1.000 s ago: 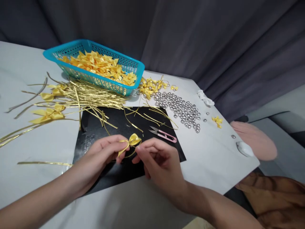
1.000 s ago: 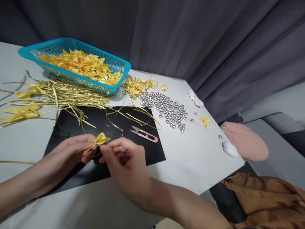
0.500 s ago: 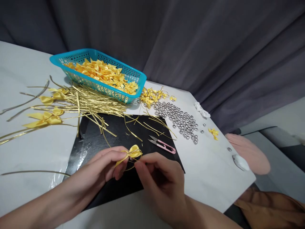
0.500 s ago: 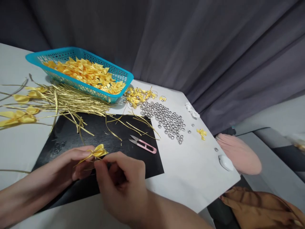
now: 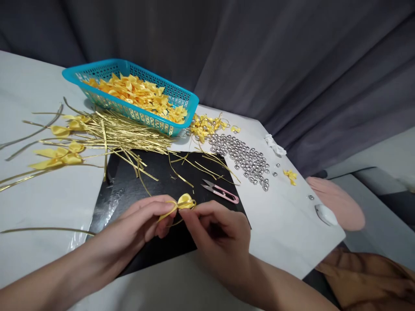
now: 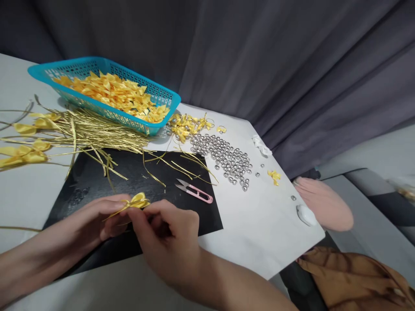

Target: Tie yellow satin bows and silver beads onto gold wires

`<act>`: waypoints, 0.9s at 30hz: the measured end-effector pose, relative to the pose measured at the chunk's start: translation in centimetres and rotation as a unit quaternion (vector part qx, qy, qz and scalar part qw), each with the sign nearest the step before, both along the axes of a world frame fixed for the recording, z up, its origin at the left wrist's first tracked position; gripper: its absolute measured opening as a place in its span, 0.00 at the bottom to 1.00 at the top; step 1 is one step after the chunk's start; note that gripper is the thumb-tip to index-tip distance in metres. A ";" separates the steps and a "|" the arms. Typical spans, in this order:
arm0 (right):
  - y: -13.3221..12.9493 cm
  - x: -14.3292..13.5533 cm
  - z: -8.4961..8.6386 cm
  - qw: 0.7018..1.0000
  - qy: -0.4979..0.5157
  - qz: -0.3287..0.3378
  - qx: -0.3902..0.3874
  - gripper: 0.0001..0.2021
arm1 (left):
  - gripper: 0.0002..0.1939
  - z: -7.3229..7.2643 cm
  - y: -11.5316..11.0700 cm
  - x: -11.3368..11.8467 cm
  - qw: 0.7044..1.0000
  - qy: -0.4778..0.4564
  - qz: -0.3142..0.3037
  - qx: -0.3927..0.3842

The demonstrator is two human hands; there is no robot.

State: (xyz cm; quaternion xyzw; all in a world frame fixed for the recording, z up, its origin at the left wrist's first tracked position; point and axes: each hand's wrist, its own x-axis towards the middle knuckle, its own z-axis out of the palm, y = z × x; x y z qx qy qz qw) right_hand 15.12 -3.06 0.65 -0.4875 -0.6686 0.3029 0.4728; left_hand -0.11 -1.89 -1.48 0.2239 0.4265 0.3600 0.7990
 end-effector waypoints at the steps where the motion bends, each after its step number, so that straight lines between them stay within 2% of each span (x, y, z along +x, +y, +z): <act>1: 0.0 0.0 0.0 1.000 -0.006 -0.002 0.010 0.10 | 0.14 0.0 0.0 0.0 1.000 0.006 0.000 0.001; 4: -0.1 -0.1 0.0 1.000 -0.009 -0.003 0.011 0.10 | 0.12 -0.2 0.0 0.0 1.000 0.027 0.006 0.001; 7: -0.1 -0.2 0.2 1.000 0.007 -0.004 -0.023 0.11 | 0.10 -0.4 -0.1 -0.1 1.000 0.027 0.014 -0.007; 11: 0.5 -0.1 0.4 0.988 0.067 0.004 -0.136 0.13 | 0.10 -0.3 -0.2 -0.1 0.999 0.007 0.020 -0.032; 14: 1.2 0.3 0.5 0.953 0.147 0.019 -0.266 0.13 | 0.10 -0.1 0.0 -0.1 0.998 0.004 0.037 -0.059; 17: 1.7 0.7 0.6 0.907 0.243 0.018 -0.344 0.16 | 0.09 -0.3 0.2 -0.2 0.998 -0.004 0.041 -0.055; 19: 1.8 0.8 0.7 0.895 0.260 0.034 -0.361 0.17 | 0.11 -0.5 0.3 -0.3 0.998 -0.007 0.040 -0.042; 23: 1.6 0.9 0.5 0.905 0.200 0.096 -0.363 0.17 | 0.14 -0.4 0.4 -0.3 0.999 -0.001 0.038 -0.026; 27: 1.2 0.9 0.0 0.895 0.199 0.074 -0.393 0.19 | 0.15 -0.2 0.4 -0.1 0.997 0.007 0.062 -0.042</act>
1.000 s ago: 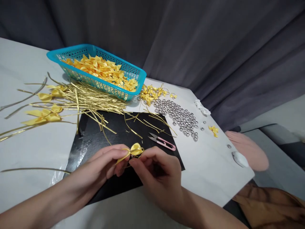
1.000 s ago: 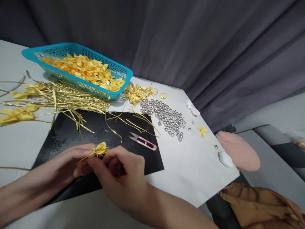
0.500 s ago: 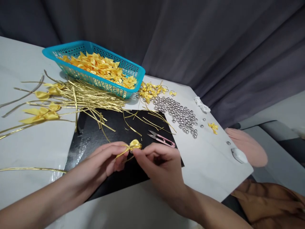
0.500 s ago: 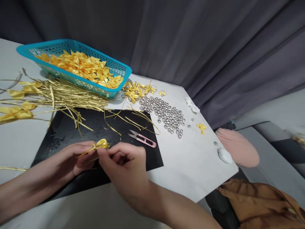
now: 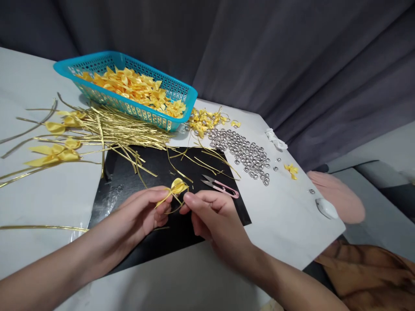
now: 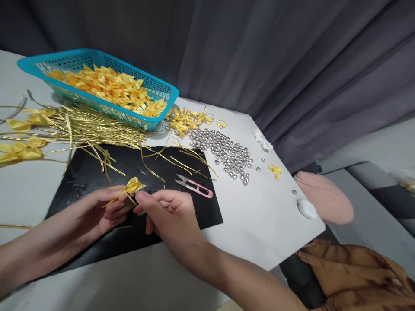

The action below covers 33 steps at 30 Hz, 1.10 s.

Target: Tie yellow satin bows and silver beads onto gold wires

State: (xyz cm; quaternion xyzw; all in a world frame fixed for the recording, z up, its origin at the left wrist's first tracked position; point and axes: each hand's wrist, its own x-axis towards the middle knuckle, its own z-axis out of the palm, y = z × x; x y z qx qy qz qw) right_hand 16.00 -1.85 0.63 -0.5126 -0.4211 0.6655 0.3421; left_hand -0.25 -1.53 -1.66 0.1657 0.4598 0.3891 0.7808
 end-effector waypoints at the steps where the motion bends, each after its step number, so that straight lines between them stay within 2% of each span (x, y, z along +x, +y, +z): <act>1: 0.0 0.0 -0.1 1.000 0.002 -0.009 -0.011 0.18 | 0.14 0.0 0.0 0.0 1.000 -0.001 0.006 -0.005; 5: 0.1 -0.4 0.0 0.998 0.022 -0.039 -0.033 0.17 | 0.09 0.3 0.0 0.2 0.999 0.007 0.027 -0.031; 7: 0.3 -0.6 0.1 0.999 0.021 -0.012 -0.047 0.22 | 0.07 0.6 0.0 0.2 0.997 0.028 0.046 -0.053; 10: 0.6 -0.5 0.1 0.999 -0.018 0.027 -0.037 0.17 | 0.07 0.7 0.0 0.2 0.998 0.033 0.042 -0.043; 13: 0.9 0.2 0.1 0.991 -0.096 0.060 0.066 0.10 | 0.11 0.3 0.0 0.0 1.000 0.011 0.012 -0.006; 15: 1.1 0.8 0.3 0.969 -0.154 0.108 0.158 0.05 | 0.11 -0.1 0.0 -0.1 1.000 -0.002 0.000 0.004; 17: 1.3 1.5 0.7 0.953 -0.183 0.151 0.191 0.04 | 0.12 -0.3 0.0 -0.3 1.000 -0.010 -0.005 0.012; 19: 1.5 2.1 1.2 0.959 -0.168 0.163 0.161 0.03 | 0.12 -0.4 0.0 -0.3 1.000 -0.008 -0.006 0.010; 22: 1.7 2.6 1.8 0.972 -0.118 0.155 0.130 0.11 | 0.11 -0.3 0.0 -0.3 1.000 0.002 -0.003 -0.005; 24: 1.8 2.8 2.0 0.972 -0.083 0.179 0.123 0.07 | 0.11 -0.1 0.0 -0.2 1.000 0.008 0.005 -0.016; 26: 2.0 3.0 1.9 0.970 -0.048 0.212 0.106 0.04 | 0.10 0.0 0.0 -0.1 1.000 0.015 0.014 -0.021; 30: 2.1 3.3 1.6 0.963 0.055 0.253 0.067 0.07 | 0.11 0.2 0.0 -0.1 1.000 0.016 0.006 -0.007; 33: 2.0 3.0 1.4 0.967 0.081 0.234 0.058 0.08 | 0.13 0.1 -0.1 -0.2 1.000 0.017 0.000 0.000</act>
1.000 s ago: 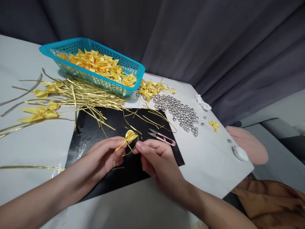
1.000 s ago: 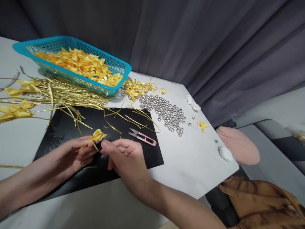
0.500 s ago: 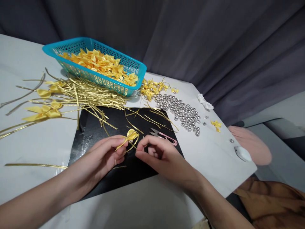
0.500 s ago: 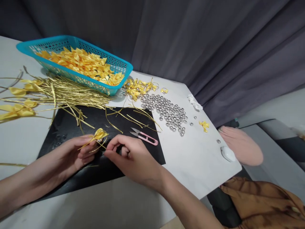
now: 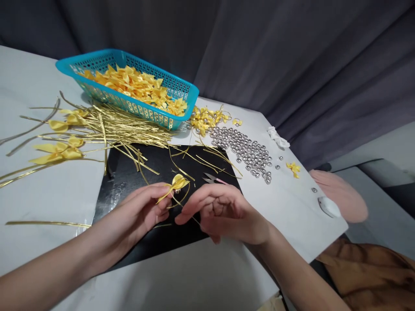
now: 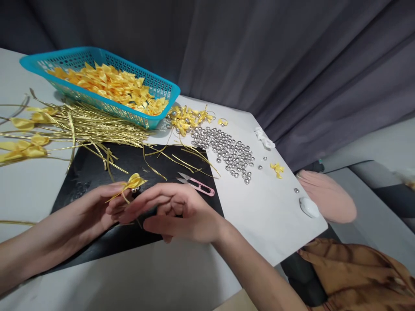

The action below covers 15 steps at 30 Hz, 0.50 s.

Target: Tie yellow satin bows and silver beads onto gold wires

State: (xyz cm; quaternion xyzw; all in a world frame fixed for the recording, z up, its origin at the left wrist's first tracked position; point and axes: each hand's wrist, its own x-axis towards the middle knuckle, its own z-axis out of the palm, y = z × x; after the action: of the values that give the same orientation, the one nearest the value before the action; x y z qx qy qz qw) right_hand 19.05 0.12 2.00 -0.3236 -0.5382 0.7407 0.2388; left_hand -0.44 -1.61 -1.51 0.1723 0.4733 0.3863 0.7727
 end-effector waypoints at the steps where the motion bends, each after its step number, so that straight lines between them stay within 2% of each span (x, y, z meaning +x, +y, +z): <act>1: -0.1 -0.2 0.0 1.000 -0.009 -0.024 -0.002 0.07 | 0.13 -0.1 0.0 0.0 1.000 -0.001 -0.002 0.003; 4: -0.5 -1.0 0.0 0.996 -0.041 -0.084 0.002 0.04 | 0.12 -0.2 0.0 0.0 1.000 0.001 -0.007 0.007; 7: -0.9 -1.6 0.0 0.991 -0.079 -0.101 0.048 0.04 | 0.13 -0.2 0.1 0.0 1.000 0.002 -0.010 0.008; 10: -1.0 -1.6 -0.4 0.970 -0.130 -0.107 0.175 0.05 | 0.14 -0.2 0.1 -0.1 1.000 -0.004 -0.013 0.011; 13: -1.0 -1.2 -0.7 0.921 -0.149 -0.094 0.347 0.06 | 0.13 -0.3 0.1 -0.1 1.000 -0.011 -0.011 0.017; 15: -0.9 -0.9 -1.0 0.890 -0.149 -0.080 0.424 0.06 | 0.13 -0.4 0.1 -0.2 0.999 -0.018 -0.016 0.022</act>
State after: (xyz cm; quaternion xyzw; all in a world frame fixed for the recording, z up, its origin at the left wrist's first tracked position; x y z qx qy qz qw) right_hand 18.14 -0.76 1.01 -0.3400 -0.8026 0.3637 0.3285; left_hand -0.61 -1.52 -1.86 0.1898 0.4482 0.3868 0.7832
